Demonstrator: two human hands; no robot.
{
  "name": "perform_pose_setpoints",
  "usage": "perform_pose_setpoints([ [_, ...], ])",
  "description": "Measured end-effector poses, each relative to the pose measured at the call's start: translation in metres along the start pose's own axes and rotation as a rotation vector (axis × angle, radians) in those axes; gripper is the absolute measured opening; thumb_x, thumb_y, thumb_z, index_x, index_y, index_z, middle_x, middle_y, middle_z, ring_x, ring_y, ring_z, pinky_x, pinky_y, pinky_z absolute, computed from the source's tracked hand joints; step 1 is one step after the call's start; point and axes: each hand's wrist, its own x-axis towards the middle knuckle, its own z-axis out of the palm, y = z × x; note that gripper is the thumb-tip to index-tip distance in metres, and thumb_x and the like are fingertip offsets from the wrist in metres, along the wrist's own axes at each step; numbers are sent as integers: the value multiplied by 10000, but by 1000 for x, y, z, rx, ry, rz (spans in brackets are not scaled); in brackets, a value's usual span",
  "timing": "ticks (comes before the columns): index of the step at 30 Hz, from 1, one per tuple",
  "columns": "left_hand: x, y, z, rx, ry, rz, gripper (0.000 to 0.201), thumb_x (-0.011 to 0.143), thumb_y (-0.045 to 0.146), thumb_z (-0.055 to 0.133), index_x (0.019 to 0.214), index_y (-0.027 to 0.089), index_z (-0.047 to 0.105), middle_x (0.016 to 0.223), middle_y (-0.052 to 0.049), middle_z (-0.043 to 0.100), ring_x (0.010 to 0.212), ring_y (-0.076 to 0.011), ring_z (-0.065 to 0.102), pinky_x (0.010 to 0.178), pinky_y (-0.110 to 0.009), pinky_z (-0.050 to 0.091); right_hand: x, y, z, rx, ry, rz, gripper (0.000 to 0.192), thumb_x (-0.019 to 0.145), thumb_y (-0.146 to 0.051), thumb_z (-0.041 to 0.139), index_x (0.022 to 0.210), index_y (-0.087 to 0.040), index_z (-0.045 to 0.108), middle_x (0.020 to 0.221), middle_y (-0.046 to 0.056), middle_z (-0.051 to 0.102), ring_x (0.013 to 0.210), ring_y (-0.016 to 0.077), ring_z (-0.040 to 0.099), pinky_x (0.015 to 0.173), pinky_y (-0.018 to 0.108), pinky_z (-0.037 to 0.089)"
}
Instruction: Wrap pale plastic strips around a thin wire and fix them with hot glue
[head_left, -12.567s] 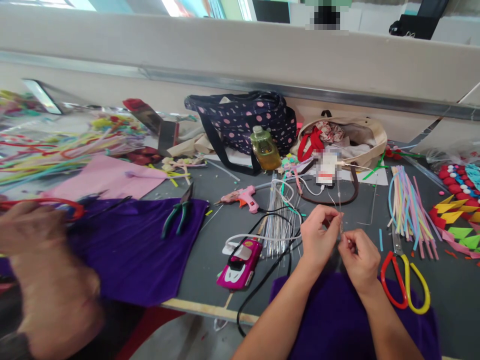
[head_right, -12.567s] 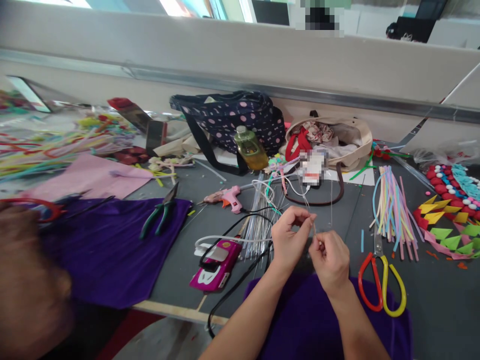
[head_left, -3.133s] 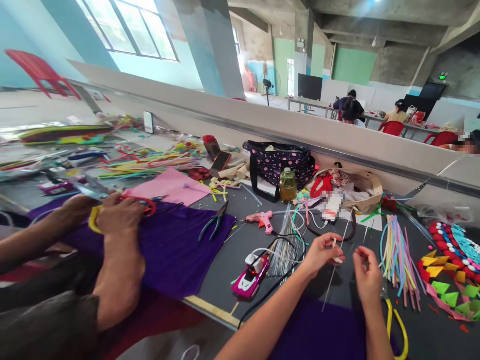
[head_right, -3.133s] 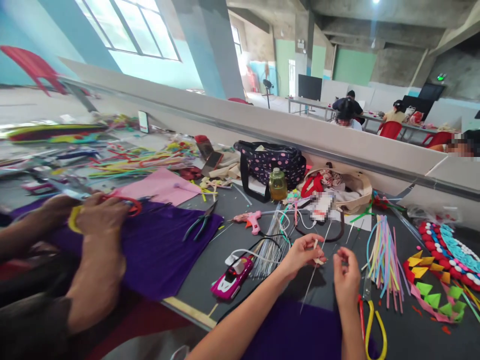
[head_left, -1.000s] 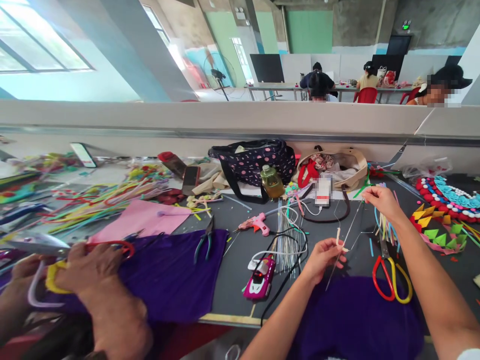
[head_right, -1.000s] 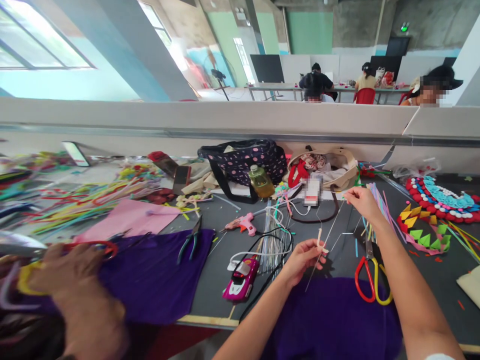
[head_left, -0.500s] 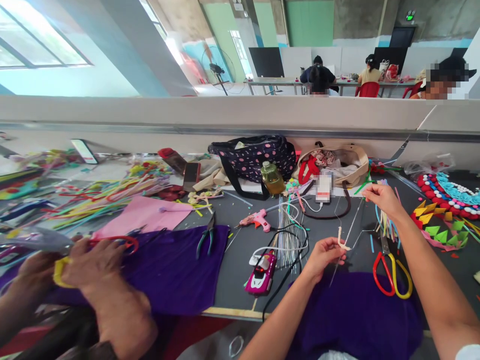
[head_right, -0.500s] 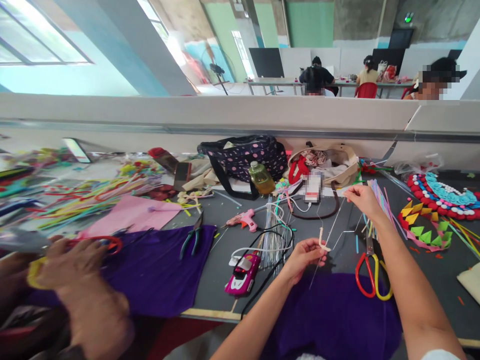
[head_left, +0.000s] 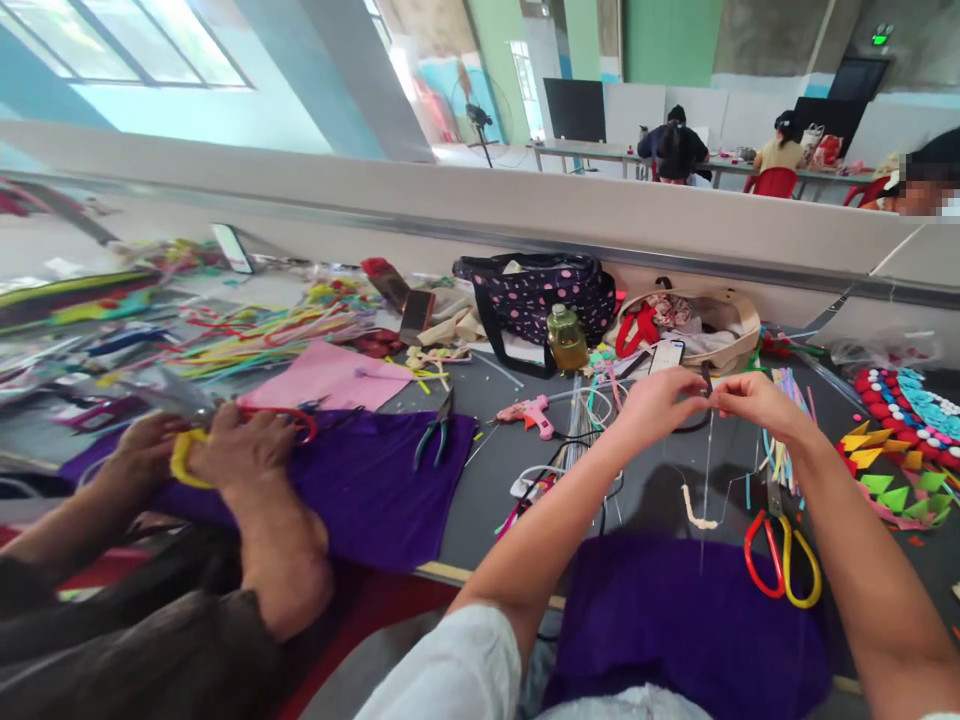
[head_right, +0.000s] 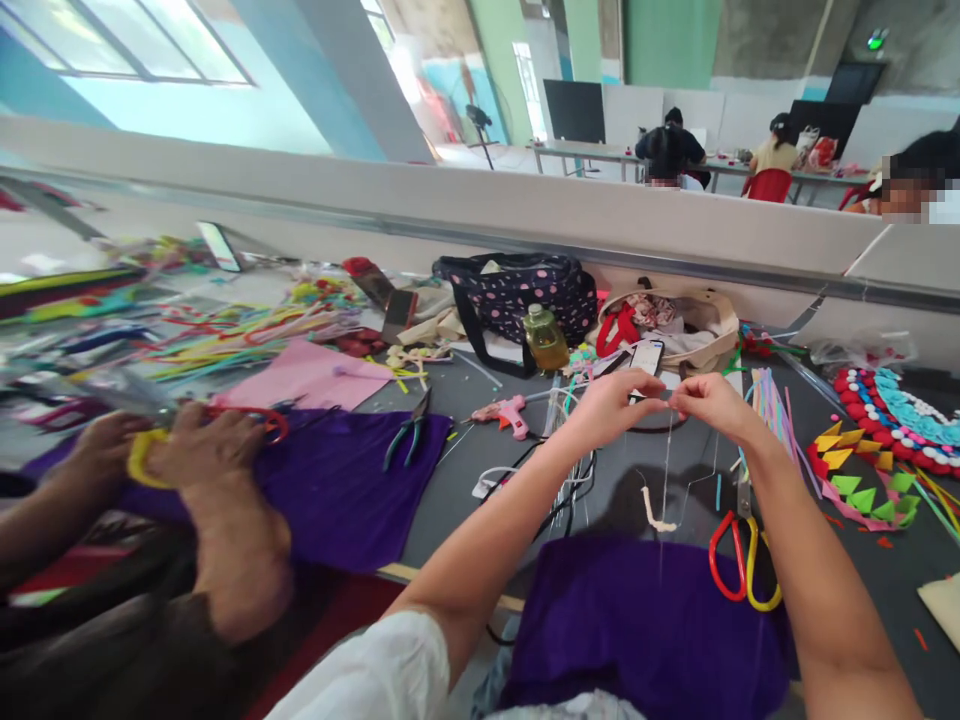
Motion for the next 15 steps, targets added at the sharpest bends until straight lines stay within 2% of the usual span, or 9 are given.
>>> perform_pose_setpoints([
  [3,11,-25,19,-235,-196,-102,203,675,202,703,868,149,668,739,1,659,667,-124,579,614,-224,424,8,13,8,-49,-23,-5,341,667,-468,674,555,-153,606,521,-14,572,517,97,441,528,231,299],
  [7,15,-50,36,-429,-197,-206,189,641,171,687,816,125,632,636,29,598,555,-92,509,528,-206,371,15,32,13,-56,-9,9,367,680,-494,644,564,-149,608,516,-9,579,502,96,444,518,228,296],
  [10,18,-56,39,-449,-160,-241,176,624,143,677,788,130,614,591,50,564,524,-84,477,513,-201,353,20,38,14,-66,8,9,367,698,-500,618,597,-147,617,531,0,598,499,100,462,511,227,303],
  [15,26,-60,41,-421,-78,-258,178,596,98,678,761,145,627,606,47,582,582,-90,507,558,-194,370,32,44,16,-117,61,-9,348,691,-485,614,584,-153,626,527,14,615,488,112,486,511,232,335],
])
